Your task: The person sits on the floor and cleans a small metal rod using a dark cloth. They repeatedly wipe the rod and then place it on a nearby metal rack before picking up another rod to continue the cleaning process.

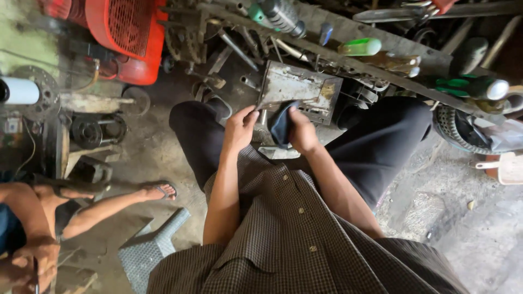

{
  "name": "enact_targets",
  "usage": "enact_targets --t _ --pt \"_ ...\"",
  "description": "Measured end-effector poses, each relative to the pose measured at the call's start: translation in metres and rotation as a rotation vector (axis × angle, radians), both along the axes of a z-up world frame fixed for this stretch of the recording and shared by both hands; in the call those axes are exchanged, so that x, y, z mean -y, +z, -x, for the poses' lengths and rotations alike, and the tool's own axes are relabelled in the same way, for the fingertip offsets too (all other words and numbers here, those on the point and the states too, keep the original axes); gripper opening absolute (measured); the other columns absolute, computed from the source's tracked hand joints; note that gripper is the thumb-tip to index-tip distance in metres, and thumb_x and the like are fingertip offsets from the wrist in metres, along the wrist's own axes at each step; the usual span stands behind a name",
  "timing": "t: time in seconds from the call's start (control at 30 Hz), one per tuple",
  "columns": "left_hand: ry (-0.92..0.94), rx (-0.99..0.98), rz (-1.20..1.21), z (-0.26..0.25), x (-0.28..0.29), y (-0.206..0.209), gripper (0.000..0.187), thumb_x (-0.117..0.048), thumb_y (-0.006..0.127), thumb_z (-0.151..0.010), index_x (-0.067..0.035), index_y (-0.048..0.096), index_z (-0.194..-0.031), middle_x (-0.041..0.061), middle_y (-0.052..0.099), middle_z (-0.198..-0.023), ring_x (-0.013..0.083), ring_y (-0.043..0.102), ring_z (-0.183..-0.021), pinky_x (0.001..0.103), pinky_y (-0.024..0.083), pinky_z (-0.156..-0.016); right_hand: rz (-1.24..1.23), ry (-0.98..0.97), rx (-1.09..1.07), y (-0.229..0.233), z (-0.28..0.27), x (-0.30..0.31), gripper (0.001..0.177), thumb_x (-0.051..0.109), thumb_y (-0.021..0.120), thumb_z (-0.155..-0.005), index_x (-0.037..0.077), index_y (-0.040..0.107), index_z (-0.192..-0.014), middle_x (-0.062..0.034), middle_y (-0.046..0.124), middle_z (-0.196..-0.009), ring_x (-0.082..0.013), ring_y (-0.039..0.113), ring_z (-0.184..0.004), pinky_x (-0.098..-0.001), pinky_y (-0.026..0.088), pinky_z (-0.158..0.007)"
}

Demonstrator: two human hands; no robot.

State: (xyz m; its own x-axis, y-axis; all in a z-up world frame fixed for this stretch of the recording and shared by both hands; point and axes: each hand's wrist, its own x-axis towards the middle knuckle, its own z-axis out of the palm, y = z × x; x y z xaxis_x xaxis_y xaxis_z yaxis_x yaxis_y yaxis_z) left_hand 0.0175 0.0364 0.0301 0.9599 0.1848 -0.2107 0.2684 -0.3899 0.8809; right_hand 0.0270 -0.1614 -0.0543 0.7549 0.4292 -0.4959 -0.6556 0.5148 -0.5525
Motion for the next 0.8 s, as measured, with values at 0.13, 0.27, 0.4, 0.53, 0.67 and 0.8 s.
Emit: enact_targets --t 0.13,0.27,0.4,0.53,0.67,0.8 --pt "-0.149 0.039 -0.285 0.012 -0.008 0.015 0.025 -0.019 0.073 -0.097 -0.008 0.073 -0.119 0.015 0.074 -0.086 0.0232 0.069 -0.068 0.035 0.054 -0.064 -0.330 -0.150 -0.258 0.039 -0.011 0.012 0.053 0.049 0.044 -0.099 0.006 0.059 -0.126 -0.0116 0.069 -0.121 -0.0297 0.066 -0.111 -0.0477 0.050 -0.102" --pt "-0.209 0.182 -0.418 0.011 -0.015 0.035 0.032 -0.020 0.080 -0.086 -0.007 0.071 -0.114 0.016 0.075 -0.094 0.0323 0.073 -0.083 0.040 0.057 -0.070 -0.298 -0.220 -0.160 -0.008 -0.009 0.012 0.046 0.037 0.047 -0.102 0.003 0.059 -0.131 -0.0120 0.070 -0.125 -0.0285 0.064 -0.117 -0.0447 0.047 -0.111" --pt "-0.260 -0.086 -0.619 0.006 -0.014 0.057 0.036 -0.029 0.088 -0.079 -0.004 0.069 -0.097 0.016 0.076 -0.087 0.0366 0.072 -0.079 0.047 0.054 -0.068 0.082 -0.056 0.276 -0.012 -0.006 0.019 0.039 0.022 0.044 -0.097 0.004 0.062 -0.126 -0.0095 0.069 -0.119 -0.0249 0.064 -0.111 -0.0421 0.048 -0.104" --pt "-0.293 -0.088 -0.561 0.010 -0.014 0.053 0.035 -0.032 0.087 -0.079 -0.005 0.072 -0.095 0.017 0.074 -0.083 0.0359 0.072 -0.078 0.045 0.056 -0.068 0.346 0.289 0.382 0.024 0.008 0.003 0.040 0.011 0.045 -0.094 0.007 0.069 -0.126 -0.0067 0.072 -0.104 -0.0181 0.065 -0.092 -0.0368 0.055 -0.087" --pt "-0.361 0.085 -0.503 0.011 -0.011 0.031 0.035 -0.033 0.085 -0.082 -0.003 0.074 -0.095 0.021 0.072 -0.081 0.0401 0.069 -0.076 0.046 0.054 -0.067 0.314 0.320 0.648 0.018 0.012 -0.007 0.029 0.010 0.057 -0.100 0.003 0.068 -0.126 -0.0076 0.073 -0.104 -0.0147 0.063 -0.094 -0.0370 0.054 -0.087" --pt "-0.383 0.065 -0.428 0.016 -0.005 0.024 0.031 -0.032 0.075 -0.094 -0.003 0.075 -0.104 0.021 0.072 -0.086 0.0394 0.070 -0.080 0.044 0.054 -0.069 0.501 0.430 0.753 0.017 0.011 -0.004 0.029 0.022 0.064 -0.098 0.002 0.068 -0.119 -0.0145 0.075 -0.098 -0.0245 0.069 -0.087 -0.0410 0.057 -0.082"
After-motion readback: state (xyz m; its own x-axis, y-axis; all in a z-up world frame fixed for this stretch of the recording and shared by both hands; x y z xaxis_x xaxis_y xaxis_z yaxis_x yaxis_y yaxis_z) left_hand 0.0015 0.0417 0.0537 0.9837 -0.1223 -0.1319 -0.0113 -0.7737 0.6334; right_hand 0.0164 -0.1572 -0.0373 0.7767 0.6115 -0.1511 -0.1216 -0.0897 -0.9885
